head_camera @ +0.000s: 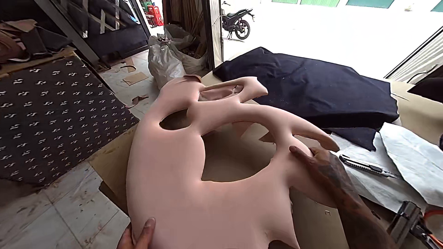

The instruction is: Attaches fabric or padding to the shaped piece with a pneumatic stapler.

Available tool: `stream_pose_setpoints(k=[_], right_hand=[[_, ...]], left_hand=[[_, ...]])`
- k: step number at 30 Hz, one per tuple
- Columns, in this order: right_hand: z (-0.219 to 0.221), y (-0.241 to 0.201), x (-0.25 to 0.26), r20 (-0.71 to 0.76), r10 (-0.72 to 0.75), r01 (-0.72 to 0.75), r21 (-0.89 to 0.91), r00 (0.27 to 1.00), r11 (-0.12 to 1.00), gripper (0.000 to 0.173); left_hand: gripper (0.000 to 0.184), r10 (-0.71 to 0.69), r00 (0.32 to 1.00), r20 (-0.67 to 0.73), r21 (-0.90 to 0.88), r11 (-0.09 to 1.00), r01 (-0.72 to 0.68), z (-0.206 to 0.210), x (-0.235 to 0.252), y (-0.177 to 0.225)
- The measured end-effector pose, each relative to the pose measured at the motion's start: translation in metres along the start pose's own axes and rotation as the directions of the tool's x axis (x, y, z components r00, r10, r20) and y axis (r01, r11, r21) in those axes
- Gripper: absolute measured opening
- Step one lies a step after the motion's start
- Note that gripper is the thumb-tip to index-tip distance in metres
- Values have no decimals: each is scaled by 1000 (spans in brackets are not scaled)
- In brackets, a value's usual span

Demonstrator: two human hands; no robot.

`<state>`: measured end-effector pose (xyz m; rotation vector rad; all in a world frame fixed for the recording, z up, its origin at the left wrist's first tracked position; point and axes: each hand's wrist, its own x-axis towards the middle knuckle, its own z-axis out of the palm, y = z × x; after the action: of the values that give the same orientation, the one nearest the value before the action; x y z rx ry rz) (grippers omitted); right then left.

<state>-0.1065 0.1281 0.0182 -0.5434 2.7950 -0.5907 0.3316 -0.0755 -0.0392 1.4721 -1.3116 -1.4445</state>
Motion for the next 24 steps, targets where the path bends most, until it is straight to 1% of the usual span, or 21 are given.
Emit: stream_pose_setpoints(k=[2, 3, 4, 5, 6, 8, 9, 10, 12, 13, 15, 16, 17, 18, 19, 21, 22, 23, 24], right_hand=[[-5, 20, -31, -103, 35, -30, 50, 994, 998, 76], [-3, 30, -52, -142, 70, -58, 89, 987, 994, 78], [3, 37, -74, -169, 109, -85, 145, 980, 986, 80], [12, 37, -99, -162, 148, -106, 242, 976, 964, 78], [23, 31, -128, -134, 176, -116, 368, 975, 923, 73], [60, 6, -187, -48, 238, -157, 626, 970, 764, 60], [83, -6, -214, -3, 280, -195, 710, 960, 676, 57], [104, -15, -236, 40, 312, -234, 753, 949, 615, 58], [136, -23, -259, 87, 339, -277, 776, 937, 567, 61], [144, -25, -267, 85, 352, -282, 781, 932, 557, 62], [142, -30, -273, 83, 369, -286, 793, 926, 538, 57], [135, -29, -271, 113, 357, -299, 798, 927, 523, 50], [126, -22, -267, 182, 331, -335, 799, 926, 499, 41], [117, -11, -262, 281, 306, -399, 798, 909, 451, 35], [115, -1, -257, 372, 292, -462, 808, 881, 365, 32], [124, 10, -253, 473, 297, -519, 849, 829, 96, 30], [128, 10, -254, 484, 284, -497, 867, 828, -29, 31], [132, 6, -255, 470, 258, -453, 882, 844, -126, 31], [135, 1, -257, 445, 229, -408, 893, 866, -190, 34]], left_hand=[[64, 45, 995, -85, 44, 998, -41, 26, 21, 22], [61, 63, 993, -97, 93, 994, -54, 36, 39, 34], [57, 97, 993, -66, 164, 983, -85, 46, 64, 46], [55, 142, 990, -20, 250, 959, -133, 54, 91, 61], [55, 181, 983, 45, 341, 922, -185, 61, 115, 77], [58, 241, 952, 187, 483, 822, -303, 67, 161, 107], [57, 263, 926, 271, 516, 772, -371, 71, 181, 120], [56, 285, 890, 355, 526, 726, -443, 77, 200, 129], [55, 319, 822, 472, 522, 650, -552, 97, 238, 137], [55, 314, 806, 502, 524, 630, -573, 105, 251, 134], [53, 255, 810, 528, 545, 629, -554, 115, 259, 127], [54, 213, 818, 534, 562, 633, -532, 117, 260, 123], [55, 178, 824, 537, 571, 642, -511, 120, 262, 116], [56, 155, 828, 539, 570, 657, -494, 122, 263, 109], [57, 143, 830, 540, 565, 669, -483, 123, 264, 103], [57, 124, 832, 541, 558, 687, -466, 122, 268, 94], [57, 110, 837, 537, 556, 700, -448, 121, 268, 91], [57, 95, 843, 529, 554, 714, -428, 121, 269, 90], [57, 81, 847, 525, 553, 724, -412, 121, 271, 90]])
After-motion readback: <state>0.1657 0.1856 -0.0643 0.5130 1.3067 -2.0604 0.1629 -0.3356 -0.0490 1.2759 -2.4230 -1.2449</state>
